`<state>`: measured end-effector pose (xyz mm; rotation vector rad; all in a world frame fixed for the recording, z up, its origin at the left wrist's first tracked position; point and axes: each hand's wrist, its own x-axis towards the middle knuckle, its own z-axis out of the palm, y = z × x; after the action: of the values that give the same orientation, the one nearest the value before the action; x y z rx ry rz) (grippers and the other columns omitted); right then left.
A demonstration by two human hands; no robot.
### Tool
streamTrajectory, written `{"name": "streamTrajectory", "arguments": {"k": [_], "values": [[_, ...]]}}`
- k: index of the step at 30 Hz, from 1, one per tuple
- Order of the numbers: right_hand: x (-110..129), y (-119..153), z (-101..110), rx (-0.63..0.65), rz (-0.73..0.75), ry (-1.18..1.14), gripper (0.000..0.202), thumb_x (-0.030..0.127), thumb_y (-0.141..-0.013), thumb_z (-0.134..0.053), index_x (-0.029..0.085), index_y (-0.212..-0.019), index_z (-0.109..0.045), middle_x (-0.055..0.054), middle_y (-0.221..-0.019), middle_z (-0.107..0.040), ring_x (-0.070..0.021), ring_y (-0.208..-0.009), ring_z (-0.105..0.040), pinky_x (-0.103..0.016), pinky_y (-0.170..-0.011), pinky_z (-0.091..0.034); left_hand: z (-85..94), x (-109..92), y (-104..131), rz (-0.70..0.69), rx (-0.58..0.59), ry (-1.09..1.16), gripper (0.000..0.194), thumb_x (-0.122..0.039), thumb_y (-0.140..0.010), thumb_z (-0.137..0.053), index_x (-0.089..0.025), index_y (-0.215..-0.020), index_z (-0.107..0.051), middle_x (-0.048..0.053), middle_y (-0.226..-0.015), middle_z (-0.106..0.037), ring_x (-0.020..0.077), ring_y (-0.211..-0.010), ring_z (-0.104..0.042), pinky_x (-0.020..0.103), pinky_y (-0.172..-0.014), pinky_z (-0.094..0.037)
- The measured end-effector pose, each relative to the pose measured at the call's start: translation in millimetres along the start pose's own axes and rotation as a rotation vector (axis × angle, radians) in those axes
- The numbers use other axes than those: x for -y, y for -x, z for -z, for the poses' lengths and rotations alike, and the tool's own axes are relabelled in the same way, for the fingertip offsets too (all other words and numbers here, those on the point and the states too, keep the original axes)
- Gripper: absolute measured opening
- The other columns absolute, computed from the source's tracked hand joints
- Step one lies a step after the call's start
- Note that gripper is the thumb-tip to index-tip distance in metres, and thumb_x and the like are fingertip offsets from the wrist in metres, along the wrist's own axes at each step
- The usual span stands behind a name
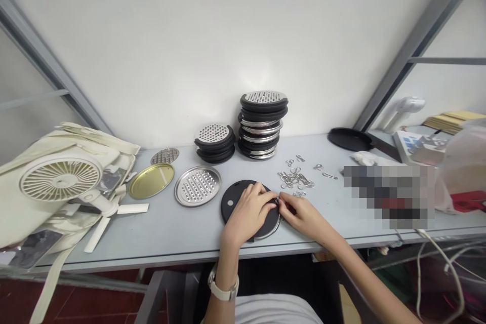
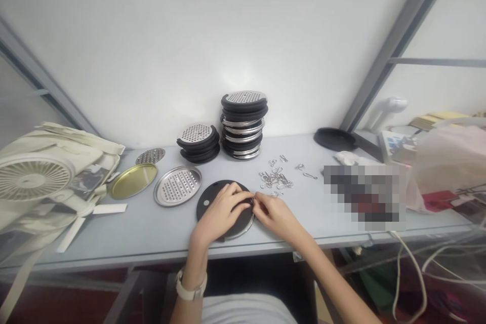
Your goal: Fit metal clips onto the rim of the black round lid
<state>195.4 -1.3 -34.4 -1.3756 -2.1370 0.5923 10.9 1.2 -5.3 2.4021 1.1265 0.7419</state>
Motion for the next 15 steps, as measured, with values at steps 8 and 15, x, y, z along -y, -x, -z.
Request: {"name": "streamTrajectory", "arguments": {"k": [8, 15], "values": [[-1.4, 0.1, 1.1, 0.024, 0.002, -0.067, 0.023, 0.025, -0.089, -0.039, 0.021, -0.067, -0.039, 0.006, -0.055, -0.038, -0.0108, -0.051, -0.038, -0.023, -0.05, -0.029, 0.5, -0.3, -0.4, 0.009, -0.008, -0.042, 0.025, -0.02, -0.094, -0.042, -0.026, -0.111, -0.061, 0.004, -0.099, -0.05, 0.0191, -0.095, -0.047, 0.034, -0.089, -0.042], [-0.6, -1.7, 0.6, -0.05, -0.027, -0.064, 0.027, 0.03, -0.094, -0.035, 0.022, -0.068, -0.034, 0.007, -0.055, -0.037, -0.0113, -0.05, -0.038, -0.024, -0.051, -0.03, -2.2, 2.2, -1.1, 0.051, -0.057, -0.038, 0.02, -0.023, -0.094, -0.044, -0.023, -0.11, -0.056, 0.004, -0.102, -0.051, 0.0205, -0.1, -0.047, 0.037, -0.091, -0.042]]}}
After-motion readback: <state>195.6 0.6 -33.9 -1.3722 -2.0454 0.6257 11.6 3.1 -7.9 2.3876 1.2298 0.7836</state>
